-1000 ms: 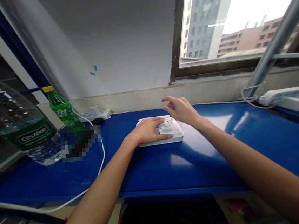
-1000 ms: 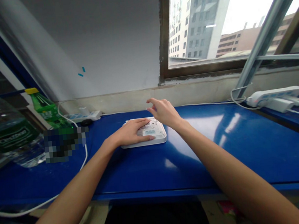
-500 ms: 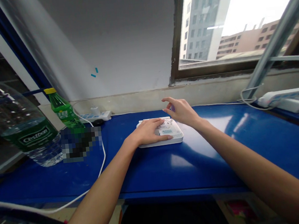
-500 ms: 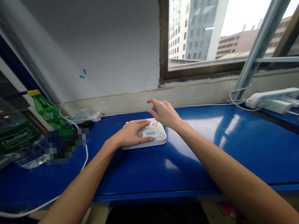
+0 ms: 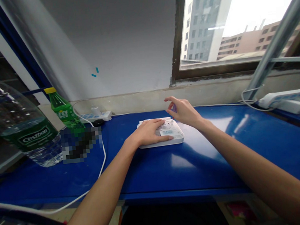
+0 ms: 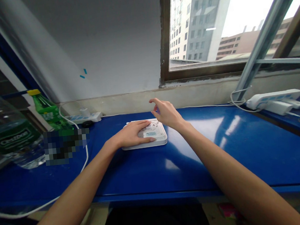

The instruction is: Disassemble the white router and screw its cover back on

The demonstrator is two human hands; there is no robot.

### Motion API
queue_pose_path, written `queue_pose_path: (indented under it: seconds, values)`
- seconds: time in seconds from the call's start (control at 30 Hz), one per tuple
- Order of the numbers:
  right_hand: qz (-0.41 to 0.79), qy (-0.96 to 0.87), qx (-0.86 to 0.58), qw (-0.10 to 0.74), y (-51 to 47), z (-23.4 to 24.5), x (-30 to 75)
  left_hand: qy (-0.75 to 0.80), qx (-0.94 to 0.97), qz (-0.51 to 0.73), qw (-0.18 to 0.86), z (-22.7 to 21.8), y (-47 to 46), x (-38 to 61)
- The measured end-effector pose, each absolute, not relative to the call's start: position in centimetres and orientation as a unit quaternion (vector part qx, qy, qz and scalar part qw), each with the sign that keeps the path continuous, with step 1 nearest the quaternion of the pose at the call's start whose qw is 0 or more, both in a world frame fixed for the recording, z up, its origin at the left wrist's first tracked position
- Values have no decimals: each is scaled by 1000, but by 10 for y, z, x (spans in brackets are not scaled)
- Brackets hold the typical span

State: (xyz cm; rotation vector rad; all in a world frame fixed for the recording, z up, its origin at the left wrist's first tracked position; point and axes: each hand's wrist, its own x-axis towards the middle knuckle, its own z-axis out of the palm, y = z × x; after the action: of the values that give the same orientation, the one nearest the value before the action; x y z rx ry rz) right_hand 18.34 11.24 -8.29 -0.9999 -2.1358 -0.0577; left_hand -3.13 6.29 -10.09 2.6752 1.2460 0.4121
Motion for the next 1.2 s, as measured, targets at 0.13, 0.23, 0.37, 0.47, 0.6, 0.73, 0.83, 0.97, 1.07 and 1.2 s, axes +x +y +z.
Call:
queue_pose_path:
  seconds: [0.13,0.23,0.37,0.47,0.6,0.73,0.83,0.97,1.07,1.2]
  values:
    - [-16,-838,-389,382,112,-84,184,415,896,136,78,-102,65,-31]
    - [-8,-836,-400,375,109,-84,184,419,895,133,78,-103,65,-31]
    - [-6,-832,-397,388,109,-84,185,423,892,130,85,-101,64,-31]
    - [10,-832,-384,399,111,-86,185,425,891,130,88,-99,62,-31]
    - [20,-829,-380,410,112,-87,181,417,895,134,81,-100,62,-31]
    - [28,-824,-387,413,109,-88,179,414,896,140,75,-101,63,-31]
    - [17,-817,-395,421,110,-89,179,418,895,136,77,-102,63,-31]
    - [11,-817,-382,432,113,-91,180,422,893,132,82,-102,64,-31]
    - [8,-825,-371,425,114,-91,181,423,892,133,83,-103,64,-32]
    - [8,-829,-385,405,111,-91,182,424,892,132,81,-103,65,-32]
